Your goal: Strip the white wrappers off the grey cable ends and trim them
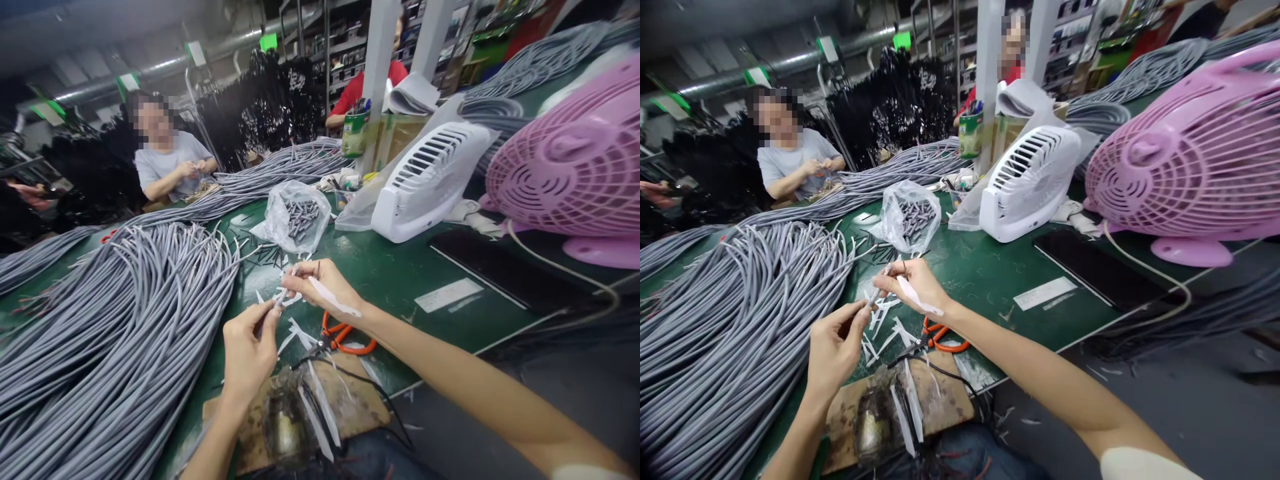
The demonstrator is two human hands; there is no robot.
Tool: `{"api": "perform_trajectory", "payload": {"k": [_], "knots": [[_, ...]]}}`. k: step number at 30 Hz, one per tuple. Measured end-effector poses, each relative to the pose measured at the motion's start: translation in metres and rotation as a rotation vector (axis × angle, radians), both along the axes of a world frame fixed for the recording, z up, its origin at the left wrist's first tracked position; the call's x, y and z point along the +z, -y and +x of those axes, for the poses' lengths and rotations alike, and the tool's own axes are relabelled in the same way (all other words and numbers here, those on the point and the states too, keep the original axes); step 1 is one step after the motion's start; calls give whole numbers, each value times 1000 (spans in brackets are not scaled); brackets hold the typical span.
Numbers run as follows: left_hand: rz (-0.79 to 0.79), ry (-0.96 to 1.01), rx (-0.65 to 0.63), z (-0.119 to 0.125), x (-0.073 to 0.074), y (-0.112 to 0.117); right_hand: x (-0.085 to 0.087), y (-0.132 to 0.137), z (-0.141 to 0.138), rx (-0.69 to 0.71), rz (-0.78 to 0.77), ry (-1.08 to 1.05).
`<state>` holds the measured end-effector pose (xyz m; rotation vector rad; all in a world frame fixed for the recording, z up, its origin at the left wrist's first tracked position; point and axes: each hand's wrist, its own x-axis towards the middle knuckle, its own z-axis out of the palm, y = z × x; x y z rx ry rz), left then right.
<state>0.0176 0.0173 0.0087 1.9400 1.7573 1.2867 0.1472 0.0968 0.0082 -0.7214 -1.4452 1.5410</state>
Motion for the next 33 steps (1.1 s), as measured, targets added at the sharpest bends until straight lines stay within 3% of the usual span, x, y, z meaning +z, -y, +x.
{"api": "perform_trajectory", "payload": {"k": [4,7,11,14,17,27,30,33], "knots": [[18,29,-10,1,-1,0,-2,8,-6,36,29,8],[38,71,15,0,-2,-1,-4,6,-4,-140,139,39],[91,61,60,-2,-1,0,-7,5,4,-327,486,254],[139,16,110,-4,1,0,-8,13,6,-329,794,336],[175,-17,147,-5,1,0,-9,22,5,-320,934,338],[192,-13,129,-2,1,1,-14,23,3,-287,948,469],[178,18,127,-1,2,2,-13,25,1,-259,857,404],[130,59,111,1,2,2,-11,25,-2,-181,665,335]]}}
